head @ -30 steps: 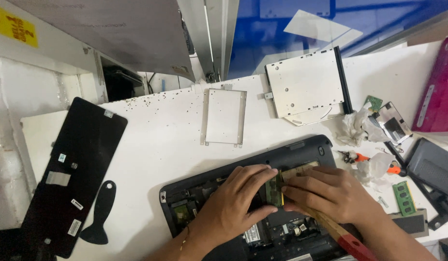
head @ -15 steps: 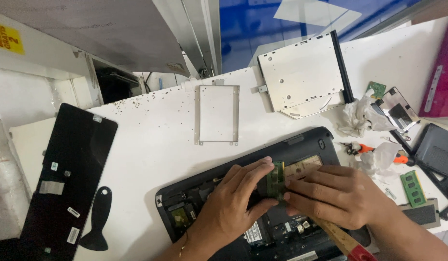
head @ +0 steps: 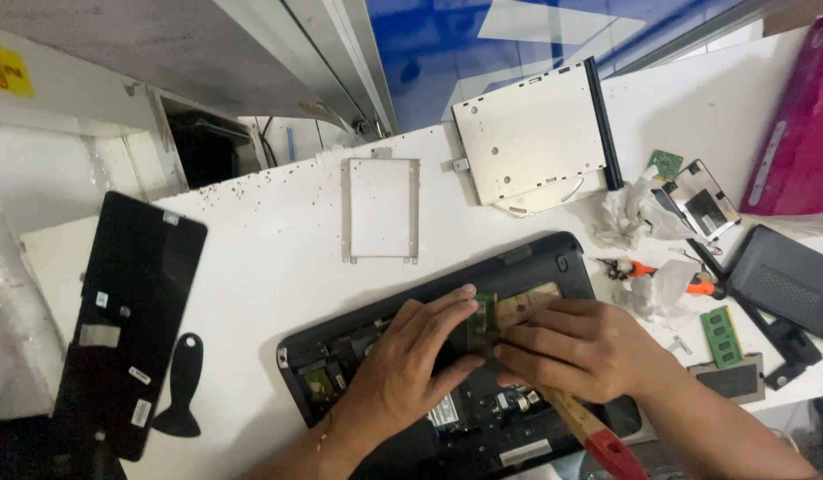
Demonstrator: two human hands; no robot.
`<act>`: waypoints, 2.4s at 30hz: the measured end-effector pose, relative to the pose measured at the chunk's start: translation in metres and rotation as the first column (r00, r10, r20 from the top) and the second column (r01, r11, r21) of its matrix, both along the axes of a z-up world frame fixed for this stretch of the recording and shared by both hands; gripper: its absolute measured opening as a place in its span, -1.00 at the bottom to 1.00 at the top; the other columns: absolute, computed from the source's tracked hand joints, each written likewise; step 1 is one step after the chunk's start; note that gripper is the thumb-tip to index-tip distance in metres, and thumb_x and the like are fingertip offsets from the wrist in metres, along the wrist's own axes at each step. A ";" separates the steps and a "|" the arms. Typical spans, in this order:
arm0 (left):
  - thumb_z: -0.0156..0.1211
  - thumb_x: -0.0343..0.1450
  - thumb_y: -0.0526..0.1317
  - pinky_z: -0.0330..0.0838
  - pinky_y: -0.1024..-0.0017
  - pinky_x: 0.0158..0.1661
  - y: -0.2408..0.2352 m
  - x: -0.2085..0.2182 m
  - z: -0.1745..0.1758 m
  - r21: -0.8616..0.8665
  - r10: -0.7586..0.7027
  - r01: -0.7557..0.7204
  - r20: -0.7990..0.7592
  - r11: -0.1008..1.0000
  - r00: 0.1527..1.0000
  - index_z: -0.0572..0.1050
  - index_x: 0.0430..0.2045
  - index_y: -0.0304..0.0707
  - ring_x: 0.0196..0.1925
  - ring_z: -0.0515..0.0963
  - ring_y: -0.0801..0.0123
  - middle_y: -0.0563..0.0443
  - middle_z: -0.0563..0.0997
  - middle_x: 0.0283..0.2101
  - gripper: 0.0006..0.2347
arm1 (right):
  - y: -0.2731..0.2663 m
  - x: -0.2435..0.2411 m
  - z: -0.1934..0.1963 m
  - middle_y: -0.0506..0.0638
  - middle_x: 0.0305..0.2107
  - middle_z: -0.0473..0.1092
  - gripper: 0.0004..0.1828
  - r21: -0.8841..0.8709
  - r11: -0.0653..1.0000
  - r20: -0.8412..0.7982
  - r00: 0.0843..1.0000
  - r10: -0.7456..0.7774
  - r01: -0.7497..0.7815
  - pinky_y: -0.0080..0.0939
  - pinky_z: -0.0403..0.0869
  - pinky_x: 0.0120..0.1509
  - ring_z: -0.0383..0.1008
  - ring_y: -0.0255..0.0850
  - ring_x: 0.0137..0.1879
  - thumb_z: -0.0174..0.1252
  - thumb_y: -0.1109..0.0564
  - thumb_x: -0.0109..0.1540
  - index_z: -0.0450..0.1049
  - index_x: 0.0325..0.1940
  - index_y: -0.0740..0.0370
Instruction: The person holds a green RAM module and uses a brush to clean its gold contacts and edges. They then brush the RAM slot area inside the open laptop chassis. The person continues brushing the RAM module and the laptop interior before placing the module on the table.
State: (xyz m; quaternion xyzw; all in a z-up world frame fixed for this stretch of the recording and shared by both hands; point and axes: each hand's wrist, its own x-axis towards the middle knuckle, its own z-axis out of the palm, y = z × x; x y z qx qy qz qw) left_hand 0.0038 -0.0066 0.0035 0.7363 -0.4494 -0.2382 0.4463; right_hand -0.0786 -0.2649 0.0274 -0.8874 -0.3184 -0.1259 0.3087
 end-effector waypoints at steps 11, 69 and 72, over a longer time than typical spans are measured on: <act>0.40 0.49 -0.21 0.61 -0.01 -0.11 0.000 -0.008 -0.008 -0.010 0.050 -0.049 0.078 0.999 0.996 0.24 0.46 -0.25 -0.07 0.62 0.02 -0.31 0.46 0.35 -0.38 | 0.007 -0.012 -0.018 0.07 -0.35 0.59 -0.87 0.007 0.999 0.010 0.998 -0.054 0.054 0.03 0.63 -0.31 0.65 0.05 -0.34 0.41 0.10 0.30 0.65 -0.16 0.18; 0.58 0.50 -0.12 0.51 0.05 0.18 0.000 -0.005 -0.019 -0.036 -0.037 0.047 0.227 0.998 0.973 -0.03 0.54 -0.10 0.31 0.56 -0.13 -0.35 0.52 0.37 -0.16 | 0.059 -0.077 -0.031 0.02 -0.02 0.51 -0.84 0.059 0.845 -0.087 0.846 -0.526 0.531 0.11 0.23 0.22 0.48 0.05 0.07 0.12 0.13 0.58 0.51 0.02 0.29; 0.57 0.51 -0.12 0.51 0.03 0.20 0.001 -0.006 -0.020 -0.041 -0.039 0.050 0.231 0.998 0.972 -0.04 0.54 -0.09 0.37 0.53 -0.18 -0.38 0.52 0.38 -0.17 | 0.058 -0.075 -0.031 0.01 0.00 0.54 -0.86 0.018 0.858 -0.093 0.855 -0.510 0.514 0.10 0.20 0.25 0.48 0.06 0.09 0.17 0.13 0.56 0.51 0.04 0.27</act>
